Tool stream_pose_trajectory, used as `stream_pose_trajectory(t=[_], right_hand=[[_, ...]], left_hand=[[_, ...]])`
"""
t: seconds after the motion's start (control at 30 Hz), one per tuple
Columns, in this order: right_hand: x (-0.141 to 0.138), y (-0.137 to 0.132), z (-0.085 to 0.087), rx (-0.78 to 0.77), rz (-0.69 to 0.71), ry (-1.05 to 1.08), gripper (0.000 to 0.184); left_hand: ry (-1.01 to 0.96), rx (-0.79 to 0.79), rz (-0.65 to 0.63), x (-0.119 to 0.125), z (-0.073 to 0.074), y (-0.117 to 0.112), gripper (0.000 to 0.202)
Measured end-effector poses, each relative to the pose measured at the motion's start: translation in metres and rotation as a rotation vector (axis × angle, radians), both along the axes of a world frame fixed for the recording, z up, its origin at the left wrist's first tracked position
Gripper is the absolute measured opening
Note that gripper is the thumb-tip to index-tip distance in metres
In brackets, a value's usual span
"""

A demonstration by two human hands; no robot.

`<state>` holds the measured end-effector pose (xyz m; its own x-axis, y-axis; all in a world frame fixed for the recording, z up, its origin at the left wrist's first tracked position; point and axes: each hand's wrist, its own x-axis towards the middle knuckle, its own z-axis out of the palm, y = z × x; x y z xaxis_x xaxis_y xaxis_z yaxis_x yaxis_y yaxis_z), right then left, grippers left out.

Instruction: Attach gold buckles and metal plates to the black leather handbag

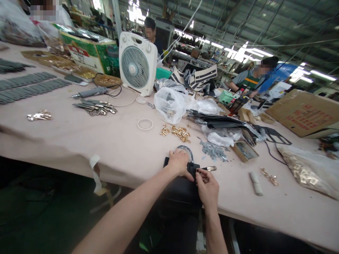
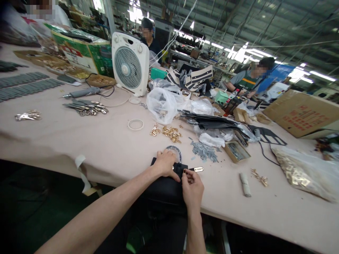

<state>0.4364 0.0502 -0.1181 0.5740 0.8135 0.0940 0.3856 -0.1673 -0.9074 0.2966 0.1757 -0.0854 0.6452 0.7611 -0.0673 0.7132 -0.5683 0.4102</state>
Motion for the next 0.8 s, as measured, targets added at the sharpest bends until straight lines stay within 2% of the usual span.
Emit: stream_pose_trajectory(t=[0.13,0.27,0.47,0.57,0.67,0.8], right_hand=[[-0.005,0.0,-0.002,-0.007,-0.066,-0.08,0.041],[-0.011,0.002,0.003,-0.028,-0.094,-0.094,0.037],[-0.016,-0.001,0.004,0.001,-0.076,-0.174,0.038],[-0.013,-0.004,0.001,-0.011,-0.067,-0.131,0.045],[-0.01,-0.006,-0.002,-0.03,-0.067,-0.07,0.051],[-0.009,-0.004,-0.004,-0.01,-0.072,-0.068,0.048]], left_hand=[[-0.022,0.021,-0.01,-0.003,0.001,-0.002,0.099],[-0.03,0.018,-0.014,-0.004,0.003,-0.002,0.094],[-0.059,-0.025,-0.029,-0.007,0.002,0.002,0.08],[-0.067,-0.055,-0.03,-0.01,0.006,0.002,0.068],[-0.059,-0.138,0.0,-0.009,0.015,0.002,0.049],[-0.026,-0.219,0.058,0.002,0.027,0.001,0.025]])
